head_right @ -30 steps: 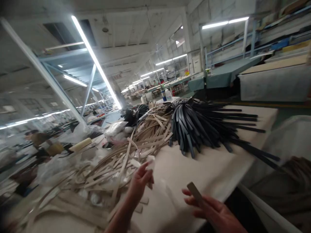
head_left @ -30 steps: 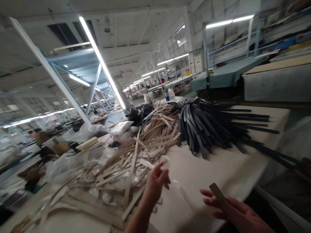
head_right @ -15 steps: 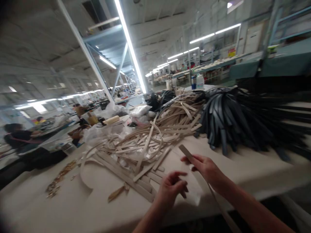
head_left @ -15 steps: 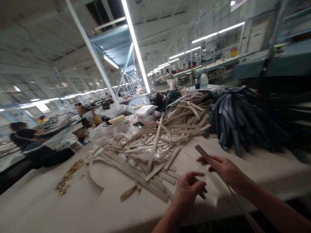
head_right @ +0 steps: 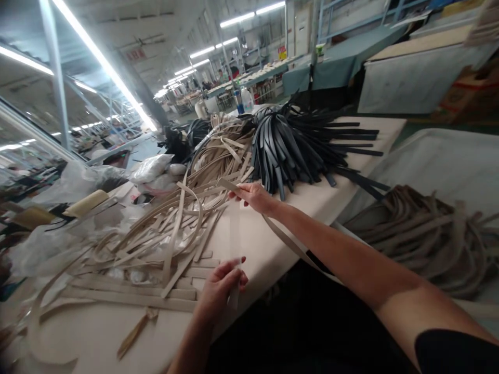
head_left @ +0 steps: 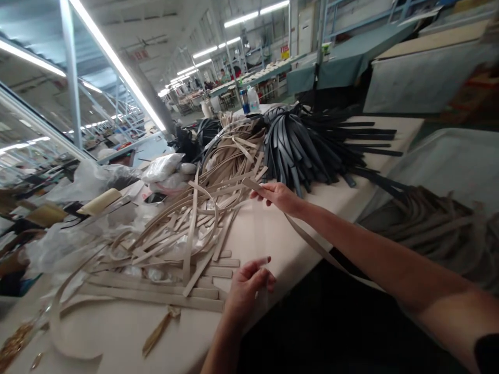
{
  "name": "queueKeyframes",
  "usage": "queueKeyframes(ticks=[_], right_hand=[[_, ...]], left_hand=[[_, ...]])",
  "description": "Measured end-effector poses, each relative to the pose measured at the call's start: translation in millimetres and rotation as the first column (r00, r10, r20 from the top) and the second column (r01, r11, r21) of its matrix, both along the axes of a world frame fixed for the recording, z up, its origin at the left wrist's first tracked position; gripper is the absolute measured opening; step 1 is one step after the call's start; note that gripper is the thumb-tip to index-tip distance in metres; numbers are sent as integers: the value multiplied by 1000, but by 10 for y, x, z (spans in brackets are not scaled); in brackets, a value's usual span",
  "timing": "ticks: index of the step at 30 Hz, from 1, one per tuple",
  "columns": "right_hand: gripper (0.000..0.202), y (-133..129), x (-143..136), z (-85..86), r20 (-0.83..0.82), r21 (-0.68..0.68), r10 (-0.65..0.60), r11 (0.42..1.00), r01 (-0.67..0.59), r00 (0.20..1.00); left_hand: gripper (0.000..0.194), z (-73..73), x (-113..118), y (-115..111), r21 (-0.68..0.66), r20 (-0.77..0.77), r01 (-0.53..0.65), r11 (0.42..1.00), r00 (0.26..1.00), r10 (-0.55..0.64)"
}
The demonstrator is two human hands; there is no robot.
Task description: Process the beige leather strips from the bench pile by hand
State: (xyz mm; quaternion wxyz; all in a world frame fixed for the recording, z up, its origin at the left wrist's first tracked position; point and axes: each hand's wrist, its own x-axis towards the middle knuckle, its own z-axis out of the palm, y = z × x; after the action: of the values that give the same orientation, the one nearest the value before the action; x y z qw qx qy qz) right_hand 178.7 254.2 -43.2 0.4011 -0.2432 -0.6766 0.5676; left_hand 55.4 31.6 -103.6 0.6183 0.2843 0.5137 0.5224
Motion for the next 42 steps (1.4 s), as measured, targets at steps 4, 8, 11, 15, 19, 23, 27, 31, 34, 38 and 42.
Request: queueKeyframes(ticks=[4,8,11,15,19,23,27,31,34,38,42], right_hand=[[50,103,-39,-119,-26,-26,-12,1000,11,1000],[51,114,-106,-184,-49,-37,5,999,-7,999],[47,123,-166,-202,-63,-40,4,999,-6,998],[31,174,-248,-230,-52,-88,-16,996,11,999],[20,254,-290,-282,-17,-199,-48,979,44,999],[22,266,-135,-358,14,-313,-130,941,127,991],[37,-58,311,-437,44,-346,-156,924,161,987],[56,-797,772,-500,108,-332,32,943,6,994],[53,-1341,914,-547,211,-321,203,939,-128,956],[51,-1689,899,-570,257,-335,225,933,-132,940],[48,-1722,887,-513,361,-154,72,988,-17,930]], left_hand=[[47,-1,-18,-68,-68,30,122,990,992,-120],[39,32,-32,-31,-91,0,244,966,970,-245],[35,59,-35,43,-124,-169,311,942,929,-329],[33,61,-32,108,-135,-313,334,933,879,-360],[35,8,-5,155,-108,-86,158,982,982,-167],[41,-12,17,258,-145,160,-148,978,972,171],[30,48,39,396,-245,325,-375,894,837,440],[26,141,130,517,-381,371,-441,813,732,571],[26,182,236,570,-377,366,-436,817,740,564],[27,178,369,579,-371,353,-426,825,757,550],[31,158,457,549,-359,358,-421,833,762,539]])
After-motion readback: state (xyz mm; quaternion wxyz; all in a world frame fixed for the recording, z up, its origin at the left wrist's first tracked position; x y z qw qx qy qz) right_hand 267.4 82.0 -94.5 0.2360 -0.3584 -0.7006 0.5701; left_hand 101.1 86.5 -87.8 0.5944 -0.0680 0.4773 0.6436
